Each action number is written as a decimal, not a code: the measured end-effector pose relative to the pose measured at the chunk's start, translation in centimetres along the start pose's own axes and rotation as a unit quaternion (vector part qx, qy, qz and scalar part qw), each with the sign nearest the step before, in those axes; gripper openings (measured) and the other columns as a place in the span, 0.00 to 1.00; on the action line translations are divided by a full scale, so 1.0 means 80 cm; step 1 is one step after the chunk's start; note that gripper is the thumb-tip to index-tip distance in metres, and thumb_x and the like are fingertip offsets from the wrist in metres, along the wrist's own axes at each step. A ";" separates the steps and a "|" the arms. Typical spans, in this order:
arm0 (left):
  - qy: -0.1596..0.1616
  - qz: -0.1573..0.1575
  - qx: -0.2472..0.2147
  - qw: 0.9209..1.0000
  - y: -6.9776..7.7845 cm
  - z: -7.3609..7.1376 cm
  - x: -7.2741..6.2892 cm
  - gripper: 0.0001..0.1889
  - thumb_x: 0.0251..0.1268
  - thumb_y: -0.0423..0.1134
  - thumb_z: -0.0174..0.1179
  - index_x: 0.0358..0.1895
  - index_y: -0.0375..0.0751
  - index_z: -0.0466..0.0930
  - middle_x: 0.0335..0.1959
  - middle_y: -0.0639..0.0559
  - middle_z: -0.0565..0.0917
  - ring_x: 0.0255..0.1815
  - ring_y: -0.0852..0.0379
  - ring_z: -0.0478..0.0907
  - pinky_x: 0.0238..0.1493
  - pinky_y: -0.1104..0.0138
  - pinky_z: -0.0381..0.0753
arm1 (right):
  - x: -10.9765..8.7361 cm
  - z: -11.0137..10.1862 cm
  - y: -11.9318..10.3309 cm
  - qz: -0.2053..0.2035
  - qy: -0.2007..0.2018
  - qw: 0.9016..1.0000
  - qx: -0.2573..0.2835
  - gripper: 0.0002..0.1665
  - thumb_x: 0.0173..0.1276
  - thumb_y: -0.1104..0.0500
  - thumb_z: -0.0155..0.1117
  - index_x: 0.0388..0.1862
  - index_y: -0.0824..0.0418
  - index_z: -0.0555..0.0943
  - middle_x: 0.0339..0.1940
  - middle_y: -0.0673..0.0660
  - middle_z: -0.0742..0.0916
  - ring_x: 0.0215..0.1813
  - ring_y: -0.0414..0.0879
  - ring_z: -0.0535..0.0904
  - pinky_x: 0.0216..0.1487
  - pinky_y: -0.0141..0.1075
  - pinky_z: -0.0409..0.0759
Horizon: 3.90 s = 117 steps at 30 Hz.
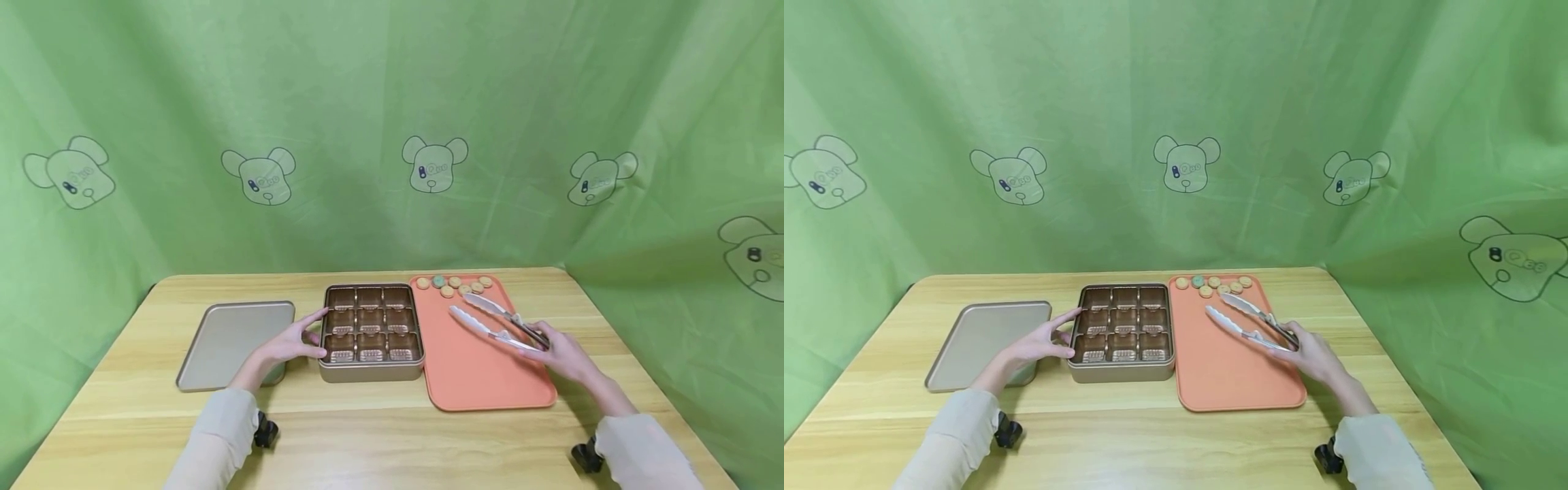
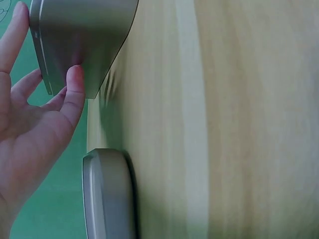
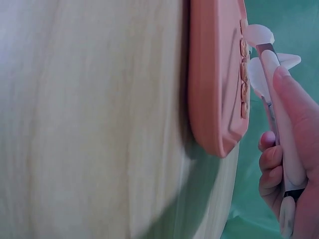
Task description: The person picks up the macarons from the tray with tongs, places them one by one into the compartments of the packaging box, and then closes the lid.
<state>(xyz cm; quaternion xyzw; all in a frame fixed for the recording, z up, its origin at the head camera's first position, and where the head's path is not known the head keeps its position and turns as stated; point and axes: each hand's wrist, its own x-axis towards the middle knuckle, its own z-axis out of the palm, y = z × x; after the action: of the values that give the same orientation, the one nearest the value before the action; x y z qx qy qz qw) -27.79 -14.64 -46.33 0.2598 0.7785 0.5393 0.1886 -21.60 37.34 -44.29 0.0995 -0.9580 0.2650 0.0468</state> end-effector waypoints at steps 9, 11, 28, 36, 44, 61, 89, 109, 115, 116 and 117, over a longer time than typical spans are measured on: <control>-0.017 -0.002 -0.017 1.000 0.003 0.000 -0.001 0.52 0.49 0.35 0.66 0.71 0.35 0.37 0.40 0.31 0.75 0.37 0.55 0.73 0.35 0.68 0.77 | 0.009 0.007 -0.001 0.011 -0.002 1.000 -0.025 0.32 0.57 0.47 0.66 0.54 0.65 0.71 0.22 0.53 0.73 0.25 0.45 0.66 0.24 0.35 0.64; -0.015 -0.006 -0.016 1.000 0.004 0.000 -0.001 0.51 0.49 0.34 0.66 0.71 0.36 0.38 0.39 0.32 0.75 0.36 0.55 0.73 0.34 0.68 0.77 | 0.010 0.008 -0.002 0.013 -0.004 1.000 -0.023 0.32 0.57 0.47 0.66 0.53 0.66 0.70 0.22 0.53 0.73 0.24 0.45 0.66 0.24 0.35 0.64; -0.007 -0.013 -0.015 1.000 0.006 0.000 -0.003 0.50 0.50 0.33 0.65 0.72 0.36 0.38 0.42 0.32 0.72 0.37 0.55 0.71 0.33 0.70 0.75 | 0.022 0.011 -0.014 0.026 -0.013 0.999 -0.027 0.31 0.57 0.46 0.65 0.50 0.65 0.71 0.27 0.56 0.76 0.26 0.46 0.67 0.24 0.35 0.63; -0.012 -0.008 -0.021 1.000 0.007 -0.001 -0.004 0.50 0.50 0.32 0.65 0.71 0.34 0.38 0.42 0.30 0.72 0.37 0.55 0.70 0.33 0.69 0.75 | 0.029 0.018 -0.020 0.029 -0.009 0.999 -0.020 0.33 0.57 0.47 0.65 0.54 0.67 0.70 0.27 0.58 0.77 0.25 0.46 0.67 0.24 0.35 0.64; -0.013 -0.008 -0.020 1.000 0.007 -0.001 -0.003 0.51 0.49 0.32 0.65 0.71 0.35 0.38 0.41 0.32 0.73 0.37 0.55 0.71 0.33 0.69 0.75 | 0.036 0.022 -0.025 0.033 0.000 0.999 -0.035 0.35 0.57 0.46 0.64 0.55 0.68 0.69 0.37 0.67 0.81 0.31 0.52 0.72 0.27 0.38 0.69; -0.009 -0.015 -0.011 1.000 0.005 -0.001 -0.002 0.51 0.49 0.33 0.66 0.71 0.36 0.39 0.44 0.32 0.72 0.38 0.54 0.70 0.34 0.70 0.74 | 0.042 0.030 -0.023 0.010 0.021 0.999 -0.046 0.29 0.58 0.46 0.64 0.50 0.65 0.72 0.38 0.68 0.81 0.35 0.57 0.76 0.32 0.46 0.72; -0.010 -0.009 -0.014 1.000 0.003 -0.003 -0.002 0.51 0.49 0.34 0.66 0.71 0.36 0.39 0.55 0.27 0.64 0.40 0.51 0.71 0.35 0.68 0.75 | 0.019 0.012 -0.013 -0.068 -0.016 0.996 0.057 0.26 0.58 0.55 0.66 0.54 0.63 0.73 0.28 0.54 0.77 0.29 0.42 0.68 0.28 0.32 0.69; -0.004 -0.016 -0.005 1.000 0.002 -0.003 -0.002 0.50 0.49 0.34 0.66 0.72 0.38 0.40 0.57 0.29 0.63 0.41 0.51 0.70 0.35 0.68 0.75 | 0.008 0.003 -0.039 -0.152 -0.072 0.972 0.163 0.25 0.52 0.66 0.68 0.50 0.66 0.74 0.26 0.51 0.75 0.26 0.37 0.67 0.24 0.31 0.69; -0.004 -0.018 -0.007 1.000 0.003 -0.003 -0.001 0.50 0.49 0.33 0.65 0.72 0.38 0.40 0.59 0.29 0.61 0.41 0.51 0.70 0.36 0.68 0.74 | 0.007 -0.003 -0.045 -0.162 -0.090 0.969 0.164 0.25 0.52 0.65 0.69 0.50 0.66 0.75 0.27 0.51 0.74 0.28 0.38 0.67 0.26 0.31 0.70; -0.004 -0.018 -0.006 1.000 0.004 -0.003 -0.001 0.50 0.49 0.33 0.65 0.72 0.38 0.40 0.58 0.29 0.62 0.41 0.52 0.69 0.35 0.68 0.74 | 0.008 -0.004 -0.046 -0.167 -0.094 0.968 0.162 0.25 0.52 0.65 0.69 0.50 0.66 0.75 0.27 0.51 0.74 0.28 0.38 0.67 0.26 0.31 0.69; -0.005 -0.018 -0.005 1.000 0.004 -0.003 -0.001 0.50 0.49 0.33 0.65 0.72 0.38 0.40 0.56 0.29 0.63 0.40 0.52 0.69 0.35 0.68 0.74 | 0.008 -0.004 -0.047 -0.170 -0.098 0.967 0.162 0.25 0.52 0.65 0.69 0.50 0.66 0.75 0.26 0.51 0.74 0.28 0.38 0.67 0.26 0.31 0.69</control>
<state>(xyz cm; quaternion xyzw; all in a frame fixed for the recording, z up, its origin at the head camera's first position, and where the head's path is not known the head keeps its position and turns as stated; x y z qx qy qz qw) -27.83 -14.77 -45.97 0.2471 0.7792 0.5389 0.2033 -21.41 34.24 -42.01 0.2925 -0.8711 0.3940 -0.0200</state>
